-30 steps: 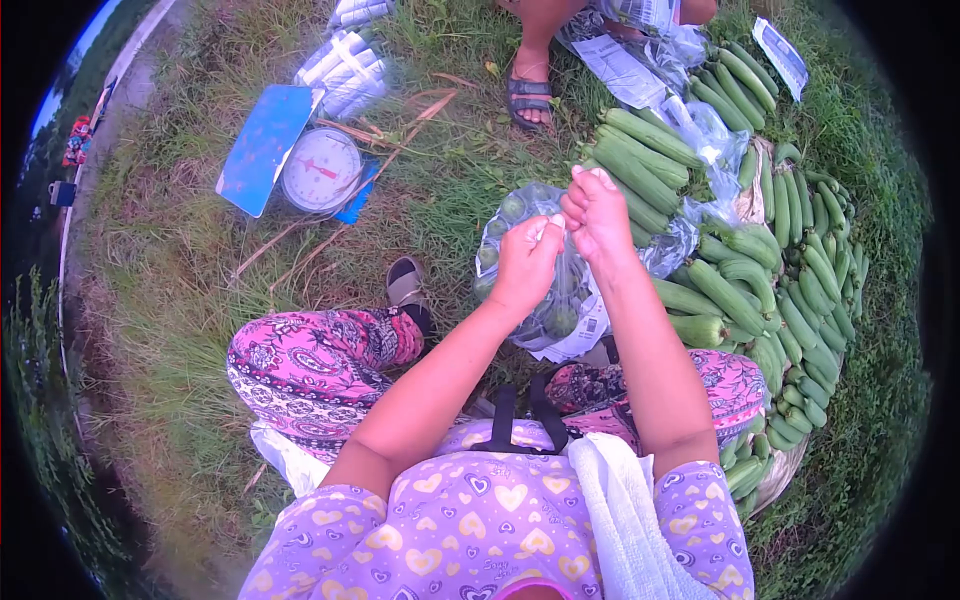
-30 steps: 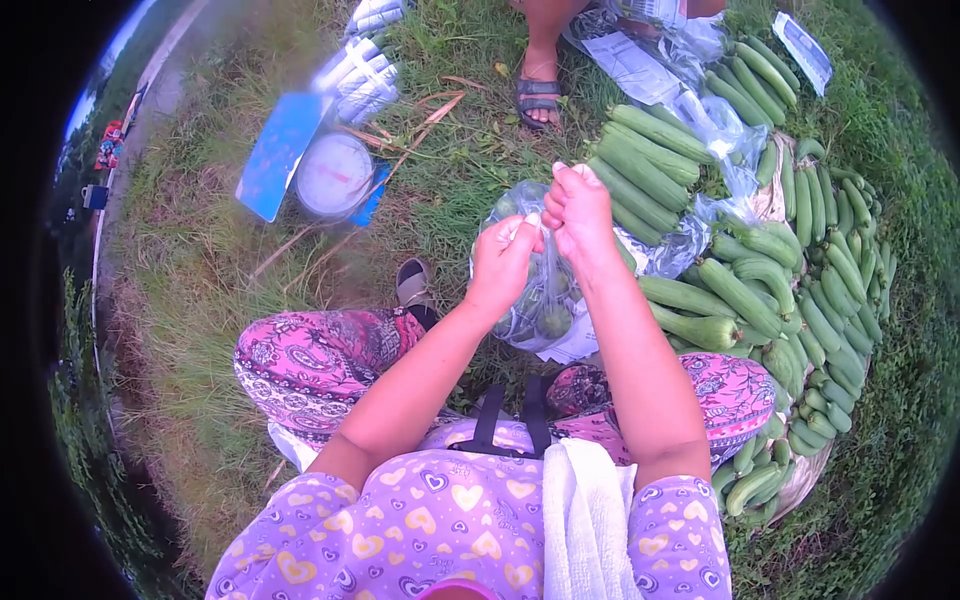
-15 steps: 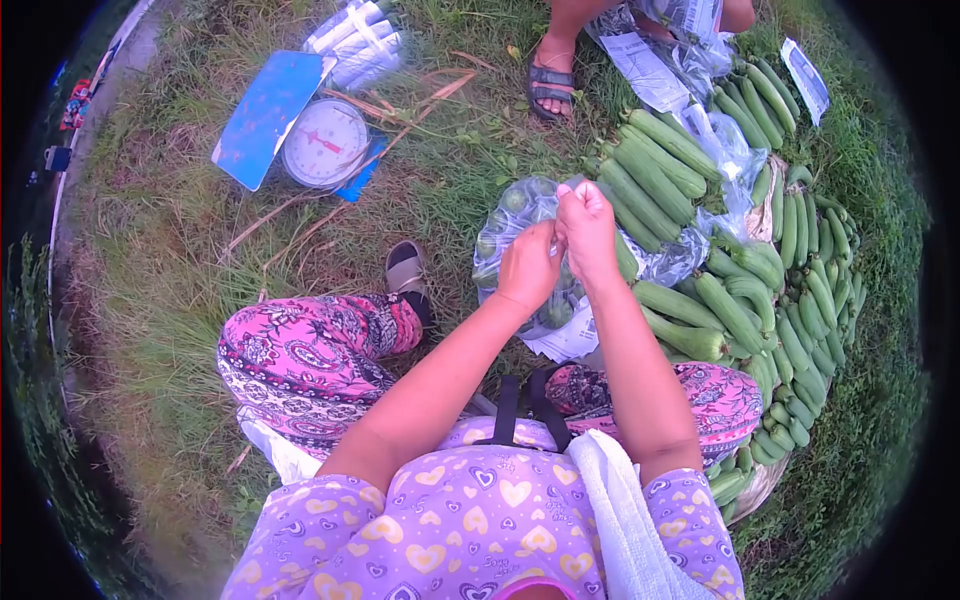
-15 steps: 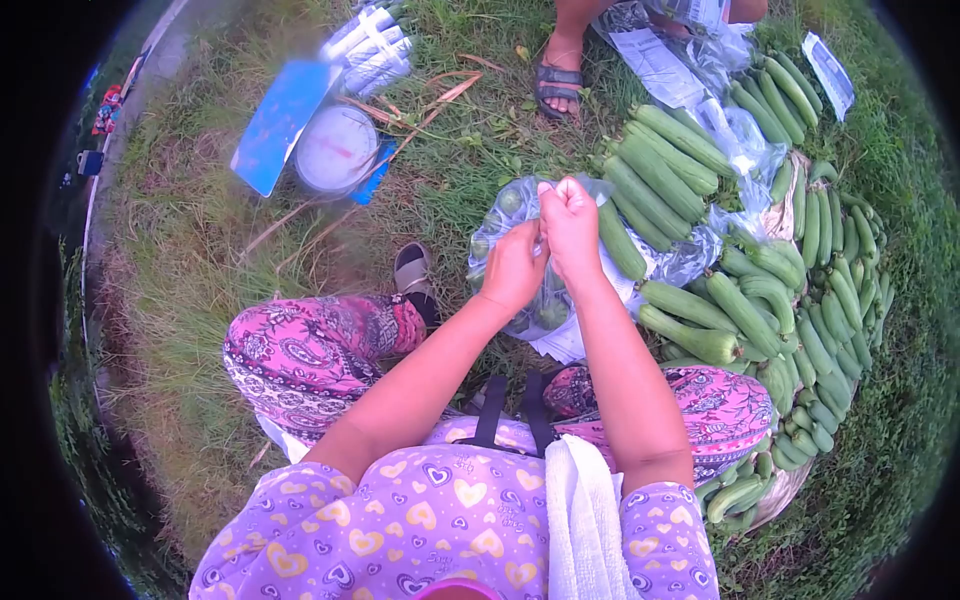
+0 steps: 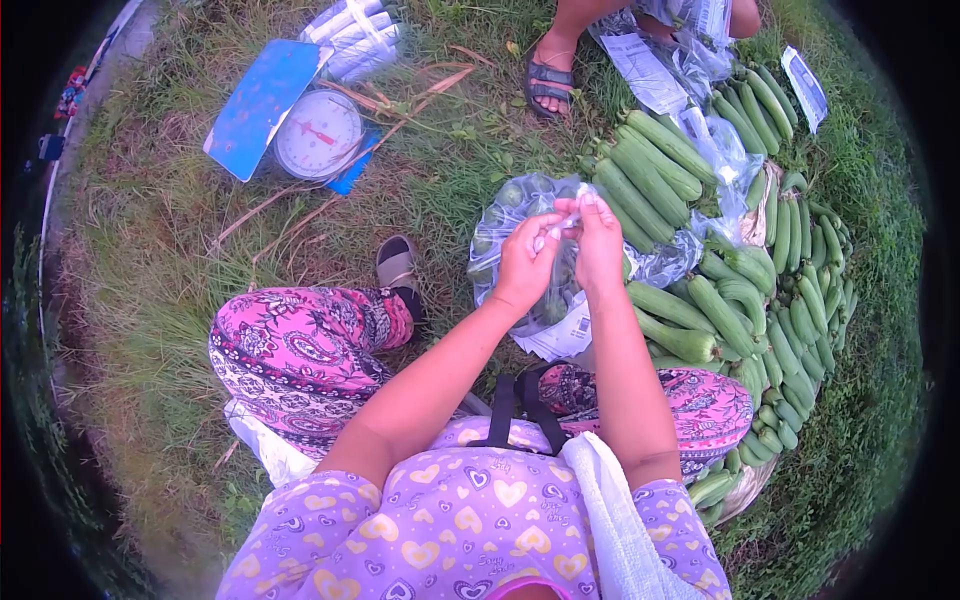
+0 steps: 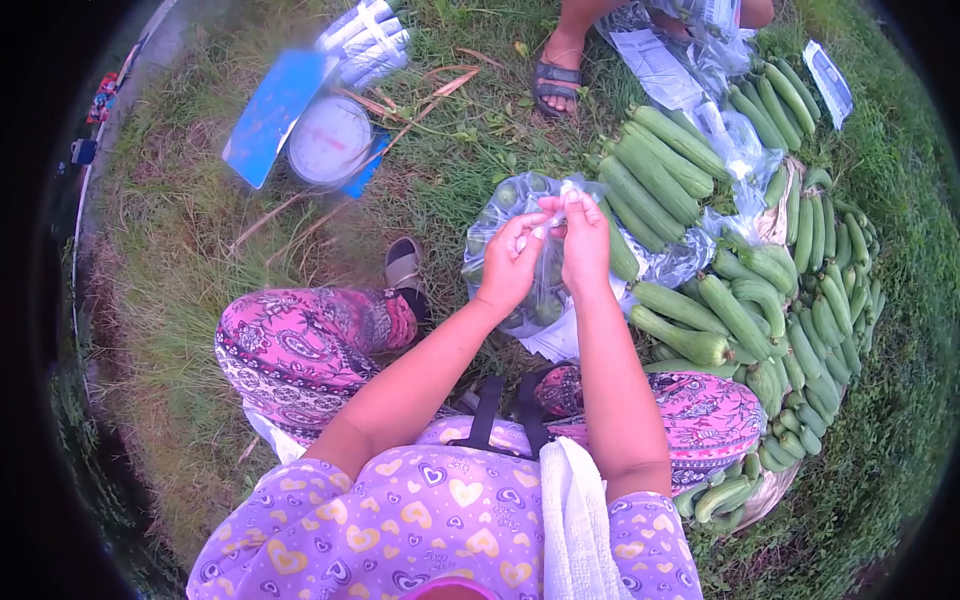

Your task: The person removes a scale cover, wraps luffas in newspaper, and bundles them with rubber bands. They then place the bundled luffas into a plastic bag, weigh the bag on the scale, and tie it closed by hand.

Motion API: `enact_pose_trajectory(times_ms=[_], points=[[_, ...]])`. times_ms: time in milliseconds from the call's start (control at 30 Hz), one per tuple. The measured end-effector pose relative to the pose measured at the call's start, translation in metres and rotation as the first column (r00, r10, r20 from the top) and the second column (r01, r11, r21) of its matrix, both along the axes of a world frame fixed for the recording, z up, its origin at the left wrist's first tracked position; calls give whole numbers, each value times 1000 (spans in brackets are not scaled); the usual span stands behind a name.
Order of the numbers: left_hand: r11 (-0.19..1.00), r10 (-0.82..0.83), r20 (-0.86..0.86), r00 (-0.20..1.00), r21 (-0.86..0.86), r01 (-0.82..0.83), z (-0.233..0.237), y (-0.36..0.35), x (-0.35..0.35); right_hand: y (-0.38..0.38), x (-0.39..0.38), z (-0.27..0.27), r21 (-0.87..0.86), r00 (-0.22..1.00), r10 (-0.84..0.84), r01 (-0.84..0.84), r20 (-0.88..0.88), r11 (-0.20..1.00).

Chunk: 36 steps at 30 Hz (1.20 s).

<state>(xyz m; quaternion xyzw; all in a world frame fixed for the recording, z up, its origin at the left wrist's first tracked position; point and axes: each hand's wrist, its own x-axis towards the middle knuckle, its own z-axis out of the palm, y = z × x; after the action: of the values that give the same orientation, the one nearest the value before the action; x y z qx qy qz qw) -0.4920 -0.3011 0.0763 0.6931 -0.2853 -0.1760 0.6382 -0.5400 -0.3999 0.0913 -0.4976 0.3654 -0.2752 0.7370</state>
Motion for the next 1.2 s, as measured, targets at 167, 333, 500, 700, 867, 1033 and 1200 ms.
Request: enact_pose_trajectory(times_ms=[167,333,500,700,867,1033,1200], points=[[973,-109,-570,814,-227,-29,10,-3,4,-28,1,16,179,995,99,-94,-17,979],[955,-209,-540,815,-292,51,5,-21,3,-38,20,22,81,984,125,-115,-125,990],[979,-187,-310,932,-141,150,-4,-25,-10,-52,40,1,49,973,-9,21,-229,999],[977,-211,-417,884,-93,189,-18,-5,-19,-61,49,-31,116,969,-155,179,-190,977],[975,-222,-430,875,-75,210,-13,7,-22,-66,46,-34,323,939,-320,345,-127,881],[952,-307,-548,778,-170,256,-10,20,-32,-70,22,-31,468,944,-290,329,-155,820],[929,-365,-495,789,-131,347,-11,29,-44,-68,-7,-22,396,955,-246,294,-168,870]])
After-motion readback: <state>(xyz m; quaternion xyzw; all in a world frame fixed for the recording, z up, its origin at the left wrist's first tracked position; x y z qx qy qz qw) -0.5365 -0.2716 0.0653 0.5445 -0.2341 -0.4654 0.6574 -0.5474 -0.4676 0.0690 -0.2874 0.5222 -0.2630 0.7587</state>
